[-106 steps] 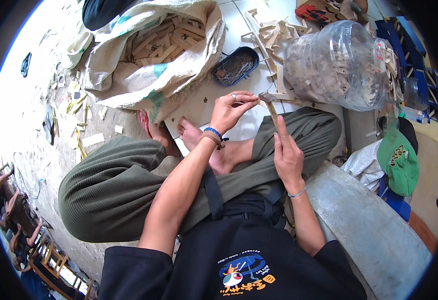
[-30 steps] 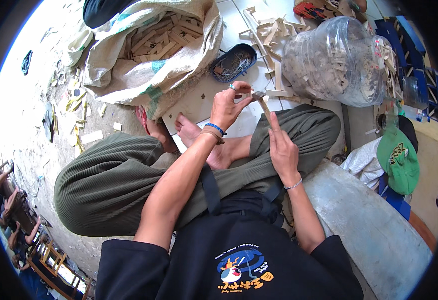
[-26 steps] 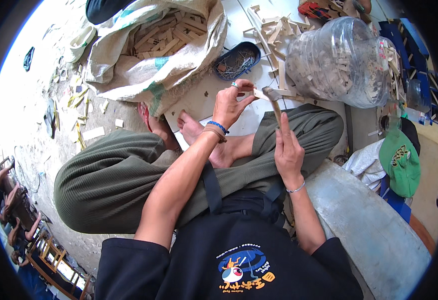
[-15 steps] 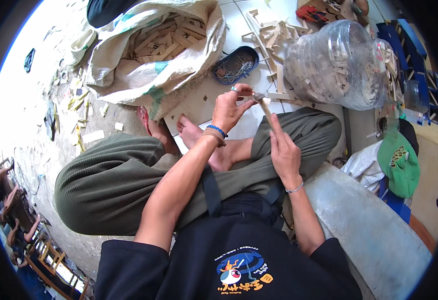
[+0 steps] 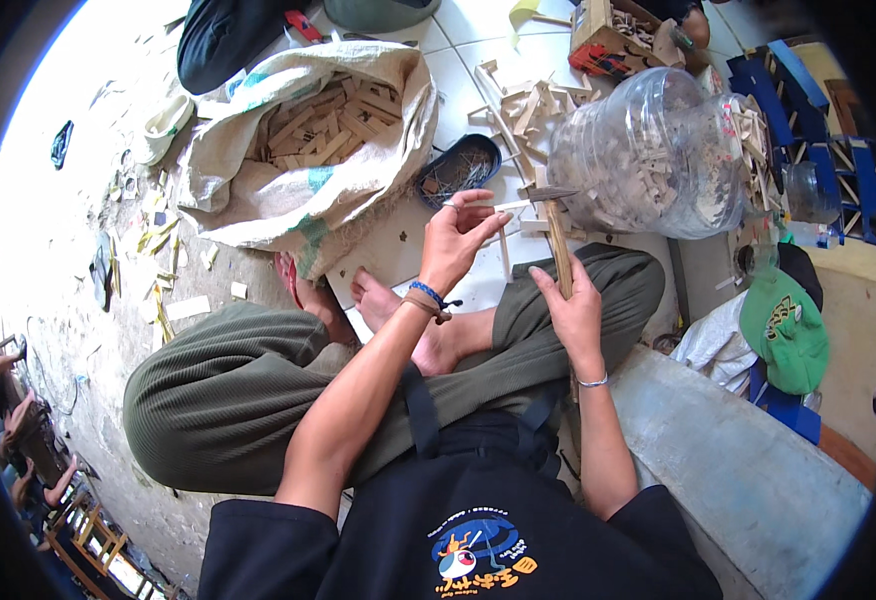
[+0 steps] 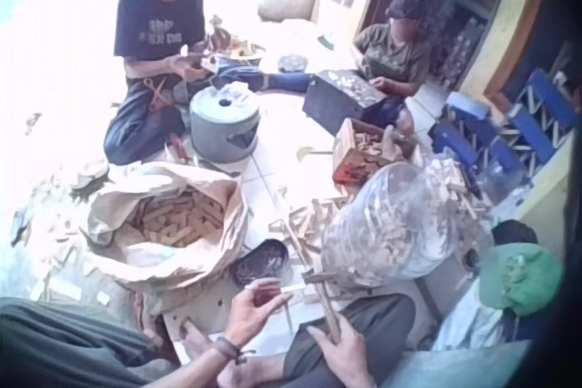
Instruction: The person sits on the floor and assembles small wooden pieces by hand, inserting nails and using a hammer to secure them. They repeatedly pick up pieces, align them, and tap the nails into place.
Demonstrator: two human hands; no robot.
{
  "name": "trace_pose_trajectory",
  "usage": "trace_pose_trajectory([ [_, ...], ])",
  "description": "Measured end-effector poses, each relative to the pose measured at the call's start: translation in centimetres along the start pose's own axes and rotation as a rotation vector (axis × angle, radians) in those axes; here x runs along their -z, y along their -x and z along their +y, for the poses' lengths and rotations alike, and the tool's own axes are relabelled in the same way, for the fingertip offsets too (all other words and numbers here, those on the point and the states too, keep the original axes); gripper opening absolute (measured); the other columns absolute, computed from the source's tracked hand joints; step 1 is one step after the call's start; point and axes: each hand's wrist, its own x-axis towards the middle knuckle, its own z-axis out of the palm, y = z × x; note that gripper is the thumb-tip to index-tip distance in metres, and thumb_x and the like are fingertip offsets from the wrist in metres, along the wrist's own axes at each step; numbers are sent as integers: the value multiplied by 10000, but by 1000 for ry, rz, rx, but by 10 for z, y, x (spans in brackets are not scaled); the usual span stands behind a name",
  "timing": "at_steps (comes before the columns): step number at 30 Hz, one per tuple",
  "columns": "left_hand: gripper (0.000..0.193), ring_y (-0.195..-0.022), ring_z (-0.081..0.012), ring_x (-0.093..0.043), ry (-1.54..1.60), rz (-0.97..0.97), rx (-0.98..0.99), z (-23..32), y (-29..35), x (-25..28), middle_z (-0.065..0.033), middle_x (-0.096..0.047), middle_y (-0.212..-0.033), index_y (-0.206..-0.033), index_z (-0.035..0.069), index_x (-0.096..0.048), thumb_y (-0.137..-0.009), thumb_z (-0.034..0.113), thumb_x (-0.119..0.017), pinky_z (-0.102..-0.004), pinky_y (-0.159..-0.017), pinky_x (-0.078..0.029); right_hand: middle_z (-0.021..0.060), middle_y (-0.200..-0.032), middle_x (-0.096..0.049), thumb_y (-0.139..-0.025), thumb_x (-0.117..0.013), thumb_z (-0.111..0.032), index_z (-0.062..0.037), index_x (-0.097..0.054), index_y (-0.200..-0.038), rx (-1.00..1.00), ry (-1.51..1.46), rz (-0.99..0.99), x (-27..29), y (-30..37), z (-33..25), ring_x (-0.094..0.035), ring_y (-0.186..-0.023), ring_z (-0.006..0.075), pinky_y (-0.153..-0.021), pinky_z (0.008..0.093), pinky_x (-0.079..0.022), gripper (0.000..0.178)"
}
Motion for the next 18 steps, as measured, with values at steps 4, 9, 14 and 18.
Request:
trace_pose_trajectory([
  [4,347,-964,-129,-724,250,21,178,3,2,0,-73,-752,-1109,-1230,12,-676,-984,223,-799,-269,-865,-618,-92,-702,-486,-892,-889,-256,-30,-695,-1292,-93,-183,-108,2,-2,-9,-427,-643,25,-584,235,-383,498],
  [9,331,-947,-158,-733,472,170,386,-13,17,0,-98,-739,-1072,-1154,23,-628,-987,254,-797,-291,-873,-632,-63,-677,-539,-913,-862,-239,-38,-742,-1124,-43,-280,-121,-10,9,-14,-450,-631,37,-569,249,-402,315],
  [14,285,-917,-192,-752,509,144,554,-32,38,9,-94,-728,-1032,-1109,62,-581,-1008,250,-770,-299,-855,-644,2,-666,-597,-963,-807,-255,-25,-727,-989,-64,-169,-165,-19,1,-26,-517,-631,60,-570,295,-438,244],
  [18,285,-946,-210,-752,571,219,583,-42,40,21,-105,-711,-1076,-1091,66,-560,-1011,247,-766,-303,-860,-652,125,-673,-641,-985,-769,-287,4,-690,-976,109,-59,-117,-33,-10,-39,-575,-586,206,-592,389,-476,302],
])
